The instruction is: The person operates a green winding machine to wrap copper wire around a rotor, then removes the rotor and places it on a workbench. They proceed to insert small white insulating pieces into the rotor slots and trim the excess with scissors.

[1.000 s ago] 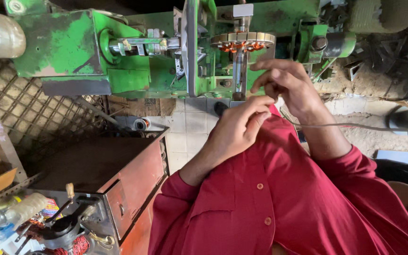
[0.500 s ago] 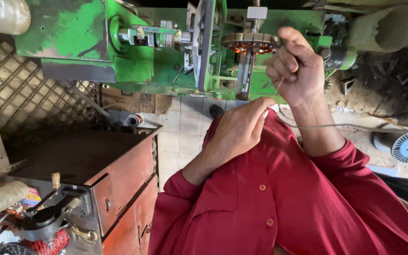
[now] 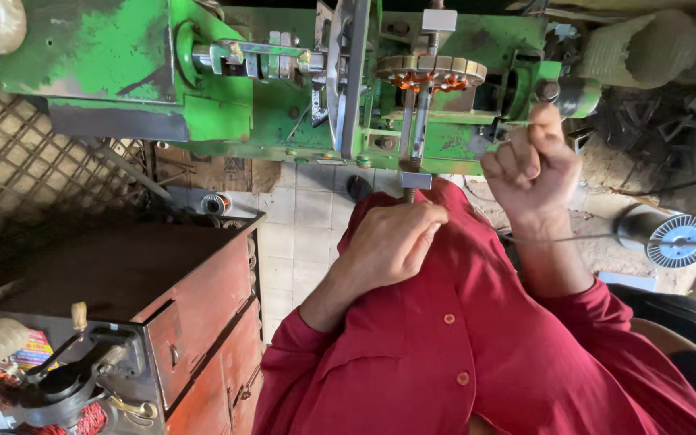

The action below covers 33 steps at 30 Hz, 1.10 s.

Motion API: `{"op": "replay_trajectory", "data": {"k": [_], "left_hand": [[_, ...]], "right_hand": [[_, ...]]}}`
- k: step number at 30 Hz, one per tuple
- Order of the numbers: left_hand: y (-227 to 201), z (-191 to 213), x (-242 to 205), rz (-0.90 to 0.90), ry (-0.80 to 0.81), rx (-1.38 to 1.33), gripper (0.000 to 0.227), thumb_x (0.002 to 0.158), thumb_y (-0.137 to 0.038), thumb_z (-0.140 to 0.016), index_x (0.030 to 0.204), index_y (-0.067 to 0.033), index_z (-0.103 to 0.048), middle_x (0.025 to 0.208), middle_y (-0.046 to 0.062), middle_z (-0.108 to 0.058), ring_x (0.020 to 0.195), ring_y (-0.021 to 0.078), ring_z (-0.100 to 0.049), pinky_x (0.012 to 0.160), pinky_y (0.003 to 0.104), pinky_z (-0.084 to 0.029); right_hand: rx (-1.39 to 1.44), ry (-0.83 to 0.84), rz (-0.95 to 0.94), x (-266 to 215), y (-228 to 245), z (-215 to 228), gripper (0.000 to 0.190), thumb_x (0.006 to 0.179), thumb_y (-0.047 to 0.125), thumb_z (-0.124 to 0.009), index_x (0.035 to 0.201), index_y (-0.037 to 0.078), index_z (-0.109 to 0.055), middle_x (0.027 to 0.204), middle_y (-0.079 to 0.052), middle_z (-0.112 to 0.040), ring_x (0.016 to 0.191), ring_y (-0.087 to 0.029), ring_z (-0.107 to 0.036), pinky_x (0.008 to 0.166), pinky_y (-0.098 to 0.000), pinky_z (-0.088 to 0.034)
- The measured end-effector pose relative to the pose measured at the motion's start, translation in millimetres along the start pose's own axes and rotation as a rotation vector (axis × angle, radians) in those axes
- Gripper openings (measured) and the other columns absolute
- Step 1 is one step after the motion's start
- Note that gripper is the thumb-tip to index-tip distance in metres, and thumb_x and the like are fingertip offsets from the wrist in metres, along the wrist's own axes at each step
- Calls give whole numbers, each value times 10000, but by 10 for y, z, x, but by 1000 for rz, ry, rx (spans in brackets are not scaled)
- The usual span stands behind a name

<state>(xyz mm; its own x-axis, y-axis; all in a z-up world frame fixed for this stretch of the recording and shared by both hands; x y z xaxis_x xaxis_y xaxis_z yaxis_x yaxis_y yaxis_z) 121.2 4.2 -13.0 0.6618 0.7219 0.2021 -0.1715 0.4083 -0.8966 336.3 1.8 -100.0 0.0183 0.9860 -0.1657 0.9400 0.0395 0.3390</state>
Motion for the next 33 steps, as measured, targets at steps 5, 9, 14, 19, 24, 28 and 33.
{"op": "replay_trajectory", "data": {"k": [5,9,14,19,24,28,33], "left_hand": [[-56,-24,123,-80,92,1,149,972,3,-644,1085,-58,-567,866,92,-655,770,280,-683,682,391,-526],[-98,99,154,-122,46,94,156,971,6,-631,1093,-67,-569,906,91,-657,819,286,-684,693,395,-539],[-102,-24,180,-123,118,137,216,939,8,-646,1139,-50,-590,883,86,-644,797,271,-682,632,423,-500],[-99,2,154,-160,35,151,293,949,11,-620,1227,-61,-563,1006,88,-668,915,279,-700,739,414,-544],[12,127,186,-42,-8,217,302,998,-7,-598,1288,-71,-544,1051,103,-682,924,287,-702,777,413,-562],[164,305,171,149,-103,174,235,1092,-107,-539,1322,-60,-541,1043,103,-701,859,230,-704,734,367,-547],[462,276,111,238,-122,-734,400,1076,-309,-423,1347,-29,-516,1152,61,-672,694,77,-512,562,229,-405]], "right_hand": [[-178,197,-58,600,59,-292,422,1102,240,-533,1521,194,-563,573,41,-426,394,-61,-287,546,-247,-283],[-199,112,-17,752,-69,-516,339,1178,196,-521,1511,128,-514,584,30,-407,417,-80,-277,521,-253,-260],[-217,103,131,435,88,-470,338,1159,177,-517,1493,177,-564,509,35,-375,380,-81,-261,479,-236,-231],[-432,152,141,608,120,-406,160,1104,153,-536,1240,168,-618,509,1,-362,359,-99,-235,438,-260,-225],[-195,-10,139,1014,184,-634,324,1130,18,-508,810,61,-523,617,-73,-461,486,-156,-336,499,-301,-271],[-794,295,142,688,-67,-1005,166,1040,4,-538,1026,33,-700,671,-85,-625,459,-158,-521,443,-306,-427],[-1268,776,176,-47,-486,-1107,392,907,-59,-524,1270,-23,-667,937,-150,-745,714,-193,-718,689,-342,-592]]}}
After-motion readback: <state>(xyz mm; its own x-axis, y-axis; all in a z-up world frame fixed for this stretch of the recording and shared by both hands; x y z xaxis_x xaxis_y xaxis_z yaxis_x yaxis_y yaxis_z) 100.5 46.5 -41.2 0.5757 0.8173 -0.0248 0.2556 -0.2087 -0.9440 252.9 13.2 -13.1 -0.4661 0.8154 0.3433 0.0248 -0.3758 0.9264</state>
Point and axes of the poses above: each hand's wrist, its own x-axis towards the middle knuckle, its own z-axis out of the back of the hand, y = z × x, the point moved 5 cm from there along x, towards the middle knuckle
